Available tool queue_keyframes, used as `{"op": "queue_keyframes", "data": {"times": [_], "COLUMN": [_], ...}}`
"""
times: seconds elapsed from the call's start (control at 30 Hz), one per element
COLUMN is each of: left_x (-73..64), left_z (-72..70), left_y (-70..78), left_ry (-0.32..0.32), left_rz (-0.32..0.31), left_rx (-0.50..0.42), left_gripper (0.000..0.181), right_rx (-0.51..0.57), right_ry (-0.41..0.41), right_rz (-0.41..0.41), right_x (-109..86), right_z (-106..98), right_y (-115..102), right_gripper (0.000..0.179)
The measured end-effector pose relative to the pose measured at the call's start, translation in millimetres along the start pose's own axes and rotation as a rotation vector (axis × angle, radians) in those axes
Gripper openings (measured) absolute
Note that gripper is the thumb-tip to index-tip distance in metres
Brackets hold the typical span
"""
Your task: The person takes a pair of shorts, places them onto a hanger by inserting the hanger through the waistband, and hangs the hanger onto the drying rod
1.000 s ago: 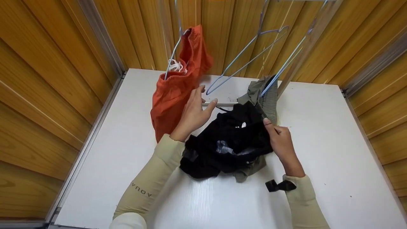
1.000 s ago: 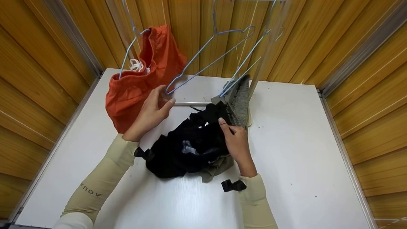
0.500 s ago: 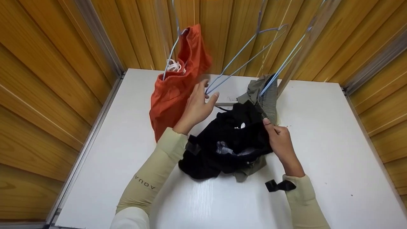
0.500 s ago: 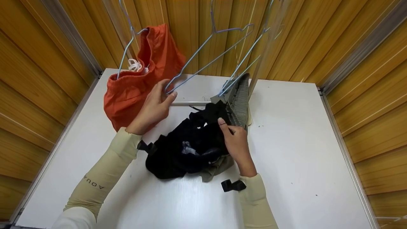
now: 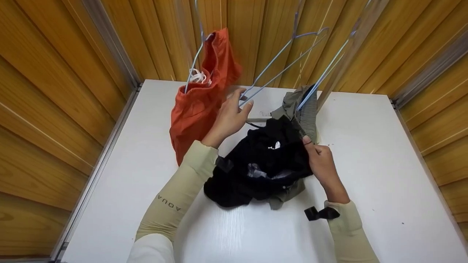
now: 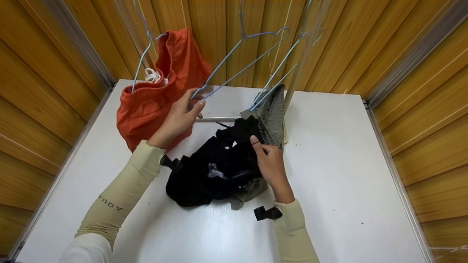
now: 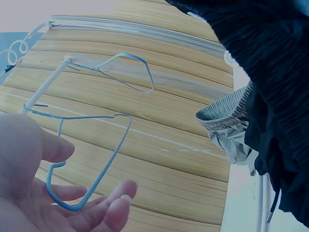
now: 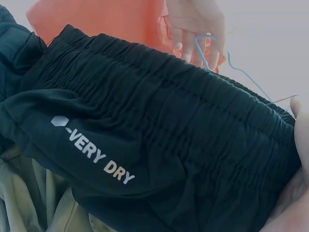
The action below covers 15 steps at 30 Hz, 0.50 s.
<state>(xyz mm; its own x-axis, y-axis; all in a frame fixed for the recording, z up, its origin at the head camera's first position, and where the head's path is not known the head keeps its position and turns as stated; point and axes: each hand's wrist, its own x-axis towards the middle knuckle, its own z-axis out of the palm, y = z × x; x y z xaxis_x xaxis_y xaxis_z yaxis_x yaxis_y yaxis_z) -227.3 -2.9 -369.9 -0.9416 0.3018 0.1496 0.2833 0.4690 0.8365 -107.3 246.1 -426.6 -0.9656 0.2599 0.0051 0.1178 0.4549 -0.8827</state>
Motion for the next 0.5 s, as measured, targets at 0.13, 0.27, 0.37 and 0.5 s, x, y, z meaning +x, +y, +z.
{"op": "queue_keyframes", "data": {"times": [0.13, 0.27, 0.37, 0.5], "left_x": [2.5, 5.0, 7.1, 8.5], "left_z": [-0.1, 0.6, 1.5, 2.2], "left_y": [2.7, 7.1, 10.4, 13.4], "left_ry": [-0.008, -0.023, -0.029, -0.037], "left_rz": [-0.007, -0.025, -0.023, -0.010], "left_rx": [-0.010, -0.011, -0.012, -0.023], "left_gripper": [0.043, 0.041, 0.041, 0.039], "right_rx": [-0.010, -0.008, -0.003, -0.011], "right_ry": [-0.018, -0.030, -0.039, -0.041], "right_rz": [0.003, 0.003, 0.001, 0.009], "right_x": [-2.0, -9.7, -12.3, -4.8], "right_z": [0, -2, -4, -2], "right_y": [-5, -22, -29, -16], "right_gripper": [0.059, 0.059, 0.059, 0.058]}}
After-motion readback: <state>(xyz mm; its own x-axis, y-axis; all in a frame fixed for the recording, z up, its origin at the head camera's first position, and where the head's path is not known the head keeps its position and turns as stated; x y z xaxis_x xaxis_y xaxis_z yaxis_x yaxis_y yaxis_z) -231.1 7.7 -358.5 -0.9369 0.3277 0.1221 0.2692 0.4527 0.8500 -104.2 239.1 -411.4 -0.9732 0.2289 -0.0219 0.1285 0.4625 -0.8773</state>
